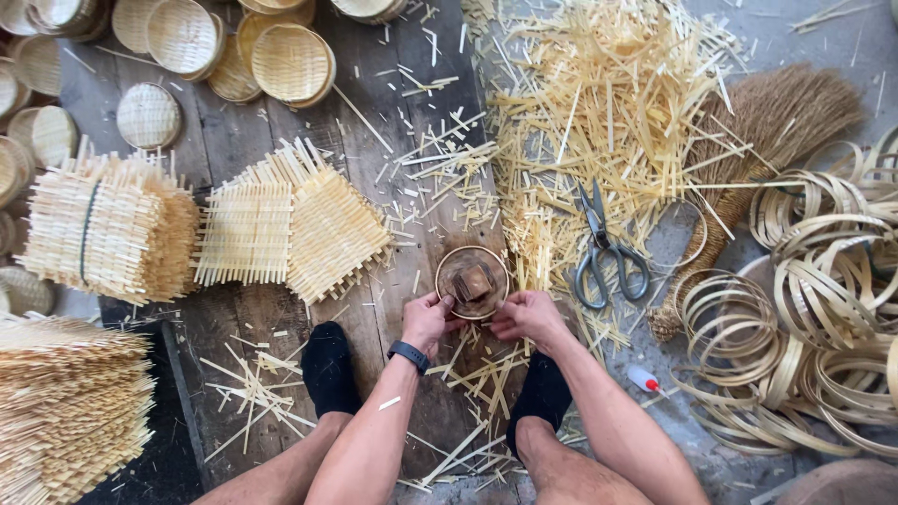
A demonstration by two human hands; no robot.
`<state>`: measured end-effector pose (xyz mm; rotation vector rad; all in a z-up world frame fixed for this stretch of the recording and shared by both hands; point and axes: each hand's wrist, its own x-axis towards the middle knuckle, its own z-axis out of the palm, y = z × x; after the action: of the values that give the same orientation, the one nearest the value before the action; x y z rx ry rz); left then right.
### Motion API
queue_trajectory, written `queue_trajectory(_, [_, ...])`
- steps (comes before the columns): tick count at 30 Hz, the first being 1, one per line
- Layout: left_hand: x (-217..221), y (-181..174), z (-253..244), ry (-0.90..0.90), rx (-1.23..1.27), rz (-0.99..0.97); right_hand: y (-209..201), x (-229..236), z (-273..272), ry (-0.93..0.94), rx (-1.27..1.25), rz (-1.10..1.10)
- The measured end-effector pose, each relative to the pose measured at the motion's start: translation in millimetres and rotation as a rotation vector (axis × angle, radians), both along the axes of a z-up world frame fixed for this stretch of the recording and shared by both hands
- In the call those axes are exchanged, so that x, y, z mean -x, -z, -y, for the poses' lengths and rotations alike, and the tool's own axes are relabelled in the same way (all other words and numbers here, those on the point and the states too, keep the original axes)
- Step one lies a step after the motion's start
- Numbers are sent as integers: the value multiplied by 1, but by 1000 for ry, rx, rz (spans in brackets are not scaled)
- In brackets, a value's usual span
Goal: The person fits a woven bamboo base into a circular rim and uses scissors to trim the excess strips around the edges.
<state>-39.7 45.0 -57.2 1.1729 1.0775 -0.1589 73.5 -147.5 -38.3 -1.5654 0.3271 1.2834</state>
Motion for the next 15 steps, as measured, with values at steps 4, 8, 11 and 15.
queue_trajectory(4, [2,-34,-17,404,-453,195,-46,-2,1,4,57,234])
queue_trajectory(8, [-15,-65,15,325,-556,332,-69,5,-14,-79,-2,232])
queue_trajectory(11, [-33,-74,38,193,-507,373,-64,16,-24,-48,85,287])
queue_trajectory(15, [-29,-80,45,183,-667,358,-50,28,-23,69,39,543])
